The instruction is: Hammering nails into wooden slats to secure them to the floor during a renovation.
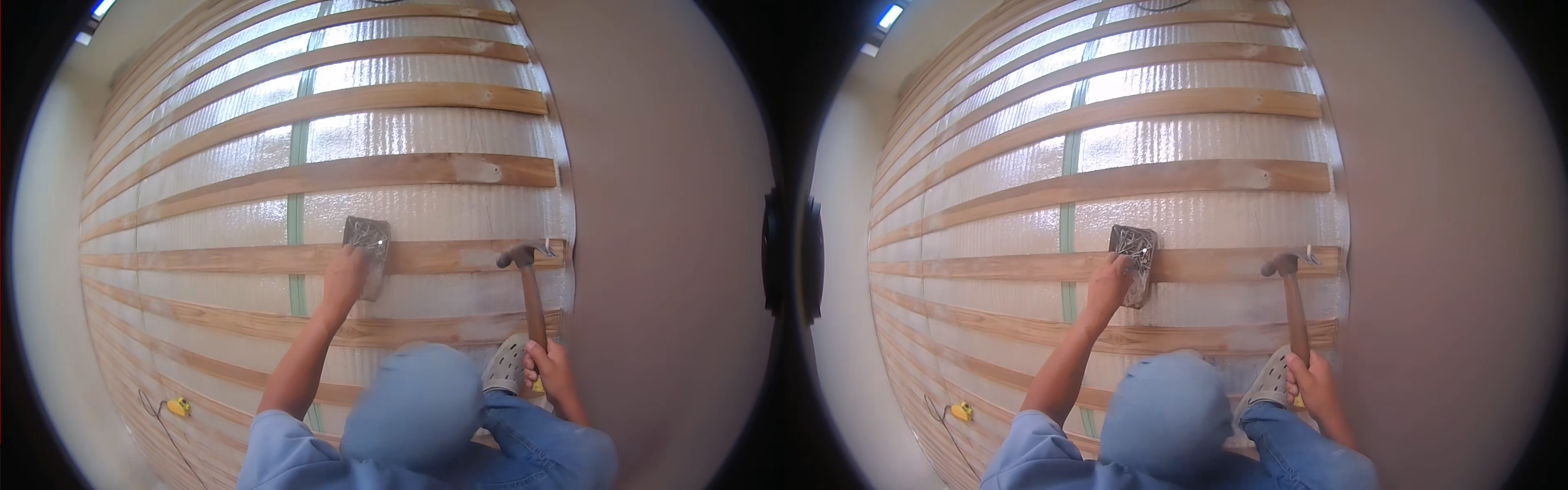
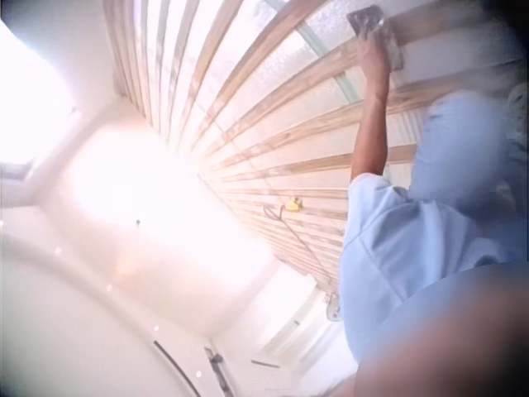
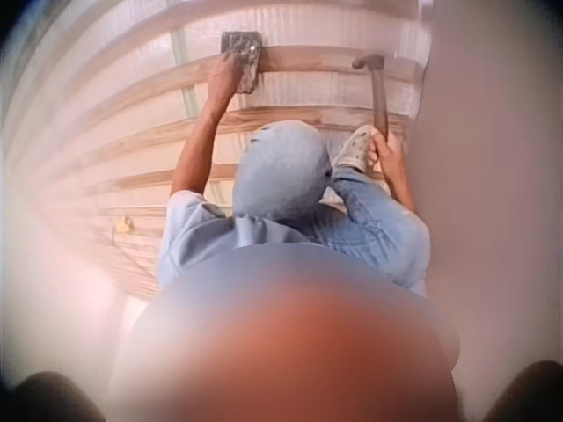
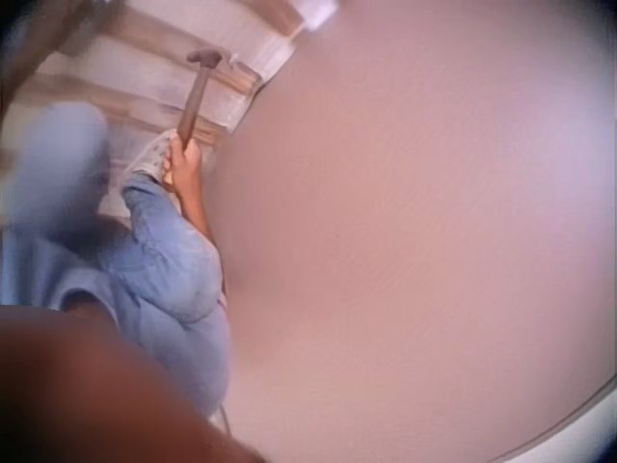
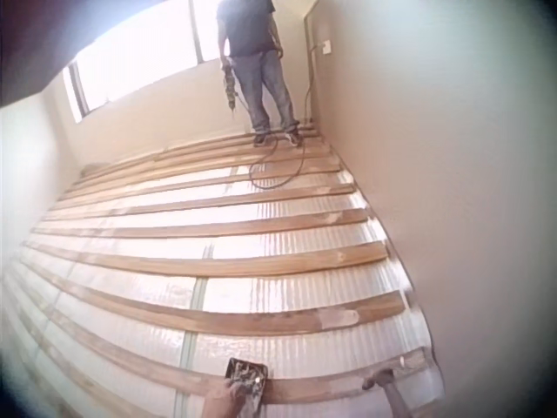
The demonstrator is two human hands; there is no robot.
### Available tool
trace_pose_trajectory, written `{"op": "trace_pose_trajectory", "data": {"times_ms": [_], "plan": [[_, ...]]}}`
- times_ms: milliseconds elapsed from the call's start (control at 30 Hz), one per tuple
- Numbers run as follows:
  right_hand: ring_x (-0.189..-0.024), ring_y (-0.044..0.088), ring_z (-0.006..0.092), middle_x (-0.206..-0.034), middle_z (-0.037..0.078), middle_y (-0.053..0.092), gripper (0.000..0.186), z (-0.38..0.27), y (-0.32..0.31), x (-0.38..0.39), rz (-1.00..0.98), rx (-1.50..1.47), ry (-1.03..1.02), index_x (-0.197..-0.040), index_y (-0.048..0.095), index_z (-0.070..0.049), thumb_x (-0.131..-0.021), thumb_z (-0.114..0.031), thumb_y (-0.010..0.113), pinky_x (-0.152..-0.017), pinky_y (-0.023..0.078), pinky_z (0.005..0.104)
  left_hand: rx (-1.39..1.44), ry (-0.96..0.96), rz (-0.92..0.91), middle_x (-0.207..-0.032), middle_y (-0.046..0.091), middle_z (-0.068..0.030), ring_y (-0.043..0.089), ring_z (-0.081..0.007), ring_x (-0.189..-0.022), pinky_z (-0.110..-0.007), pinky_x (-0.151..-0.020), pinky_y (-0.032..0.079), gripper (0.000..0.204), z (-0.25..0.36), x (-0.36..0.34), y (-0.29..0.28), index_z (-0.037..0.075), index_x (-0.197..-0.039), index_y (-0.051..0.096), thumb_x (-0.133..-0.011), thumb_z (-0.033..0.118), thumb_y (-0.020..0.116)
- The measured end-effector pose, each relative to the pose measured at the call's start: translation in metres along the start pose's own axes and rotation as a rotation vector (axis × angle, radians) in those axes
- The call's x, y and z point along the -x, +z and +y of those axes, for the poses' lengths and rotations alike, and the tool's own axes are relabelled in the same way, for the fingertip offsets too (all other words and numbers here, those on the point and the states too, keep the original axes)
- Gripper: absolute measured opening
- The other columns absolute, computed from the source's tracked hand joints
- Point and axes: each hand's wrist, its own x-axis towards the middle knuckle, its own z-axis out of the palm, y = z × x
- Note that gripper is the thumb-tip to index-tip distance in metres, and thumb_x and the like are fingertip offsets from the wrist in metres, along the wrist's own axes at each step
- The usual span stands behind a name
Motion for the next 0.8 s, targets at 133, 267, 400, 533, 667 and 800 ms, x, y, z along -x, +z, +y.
{"op": "trace_pose_trajectory", "data": {"times_ms": [133,267,400,533,667,800], "plan": [[-0.050,0.049,0.0088,-0.065,0.001,0.048,0.026,0.006,0.011,-0.040,-0.102,0.019,0.000,-0.090,0.047,-0.006,-0.097,-0.028,0.060,-0.045,0.044,0.0278,0.127,-0.141,-0.091,-0.092,0.067,-0.0155,0.064,-0.0338,-0.090,-0.041,-0.079,0.051,0.020,-0.016,-0.004,-0.005,0.004,-0.098,0.065,-0.079,0.010,0.068],[-0.049,0.048,0.0088,-0.064,0.001,0.047,0.028,0.012,0.019,-0.071,-0.136,-0.015,-0.063,-0.086,0.048,-0.006,-0.097,-0.029,0.060,-0.045,0.045,0.0276,0.099,-0.111,-0.212,-0.091,0.067,-0.0160,0.064,-0.0352,-0.089,-0.042,-0.079,0.050,0.016,-0.015,-0.010,-0.021,0.003,-0.094,0.065,-0.082,0.013,0.067],[-0.047,0.050,0.0102,-0.062,0.002,0.049,0.031,0.024,0.023,-0.098,-0.103,0.029,-0.101,-0.085,0.051,-0.004,-0.097,-0.032,0.060,-0.044,0.045,0.0282,0.179,0.035,-0.327,-0.091,0.065,-0.0166,0.063,-0.0363,-0.090,-0.043,-0.081,0.048,0.014,-0.003,-0.025,-0.054,0.002,-0.090,0.065,-0.086,0.015,0.064],[-0.047,0.055,0.0135,-0.063,0.006,0.056,0.034,0.038,0.007,-0.131,-0.066,0.104,-0.229,-0.089,0.055,0.000,-0.096,-0.033,0.060,-0.045,0.047,0.0300,-0.038,0.298,-0.371,-0.092,0.062,-0.0173,0.062,-0.0374,-0.092,-0.043,-0.082,0.048,0.011,0.045,-0.069,-0.070,0.002,-0.092,0.064,-0.089,0.011,0.060],[-0.049,0.061,0.0192,-0.063,0.013,0.062,0.038,0.028,-0.007,-0.144,0.131,0.285,-0.337,-0.091,0.058,0.004,-0.094,-0.033,0.062,-0.047,0.048,0.0336,-0.041,0.390,-0.516,-0.095,0.062,-0.0168,0.061,-0.0375,-0.096,-0.043,-0.087,0.049,0.009,0.090,-0.128,-0.034,0.002,-0.091,0.064,-0.089,0.006,0.057],[-0.050,0.063,0.0227,-0.067,0.017,0.064,0.042,0.040,-0.022,-0.159,0.135,0.271,-0.297,-0.091,0.058,0.006,-0.092,-0.035,0.064,-0.048,0.049,0.0361,0.076,0.649,-0.310,-0.091,0.065,-0.0181,0.063,-0.0368,-0.092,-0.043,-0.080,0.050,0.014,0.118,-0.194,0.035,0.000,-0.091,0.065,-0.089,0.011,0.057]]}}
